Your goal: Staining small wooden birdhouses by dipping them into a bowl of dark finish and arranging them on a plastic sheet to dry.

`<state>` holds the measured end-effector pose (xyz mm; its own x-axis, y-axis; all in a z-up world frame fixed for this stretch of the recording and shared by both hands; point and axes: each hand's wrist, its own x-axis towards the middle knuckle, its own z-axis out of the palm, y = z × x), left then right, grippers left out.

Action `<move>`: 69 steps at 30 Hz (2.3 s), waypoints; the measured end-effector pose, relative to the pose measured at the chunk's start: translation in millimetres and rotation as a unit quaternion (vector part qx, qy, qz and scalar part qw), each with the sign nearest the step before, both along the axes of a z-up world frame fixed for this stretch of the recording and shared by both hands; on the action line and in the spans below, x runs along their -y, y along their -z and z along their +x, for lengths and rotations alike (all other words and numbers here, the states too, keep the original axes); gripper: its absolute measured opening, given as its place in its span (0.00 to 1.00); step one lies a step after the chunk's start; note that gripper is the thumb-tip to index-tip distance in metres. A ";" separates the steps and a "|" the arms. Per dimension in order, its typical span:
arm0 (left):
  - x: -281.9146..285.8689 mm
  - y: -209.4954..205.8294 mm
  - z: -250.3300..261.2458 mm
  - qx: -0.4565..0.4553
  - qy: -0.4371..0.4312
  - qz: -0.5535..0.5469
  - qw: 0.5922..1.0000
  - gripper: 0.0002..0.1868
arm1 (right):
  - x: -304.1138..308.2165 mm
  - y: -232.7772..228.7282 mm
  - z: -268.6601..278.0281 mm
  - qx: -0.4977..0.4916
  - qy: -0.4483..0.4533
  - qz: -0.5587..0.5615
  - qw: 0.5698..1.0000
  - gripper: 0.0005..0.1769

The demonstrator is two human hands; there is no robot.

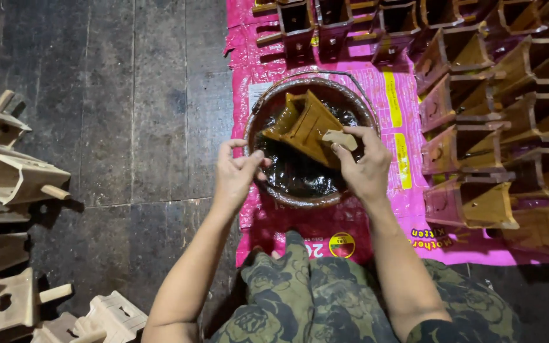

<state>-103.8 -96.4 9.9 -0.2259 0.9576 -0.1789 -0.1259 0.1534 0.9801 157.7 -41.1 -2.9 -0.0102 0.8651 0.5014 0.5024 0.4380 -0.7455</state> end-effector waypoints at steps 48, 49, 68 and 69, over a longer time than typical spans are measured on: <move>-34.0 46.4 85.5 -0.057 -0.037 0.004 0.998 0.40 | 46.0 30.2 53.7 0.048 0.126 0.062 0.989 0.14; -34.7 50.3 85.4 -0.058 -0.037 0.004 0.998 0.40 | 46.9 27.4 52.5 0.047 0.126 0.062 0.989 0.14; -10.7 -37.8 61.3 -0.004 -0.038 0.162 0.986 0.36 | 14.0 -61.9 9.5 -0.136 -0.011 -0.070 0.988 0.26; -9.5 -44.0 59.9 -0.006 -0.033 0.174 0.984 0.36 | 11.5 -66.1 8.6 -0.125 -0.010 -0.061 0.990 0.26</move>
<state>-43.9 -86.9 53.9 -0.2902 0.9435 0.1599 -0.1121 -0.1994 0.9735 166.3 -52.6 63.2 0.0827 0.9200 0.3832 0.2877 0.3461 -0.8930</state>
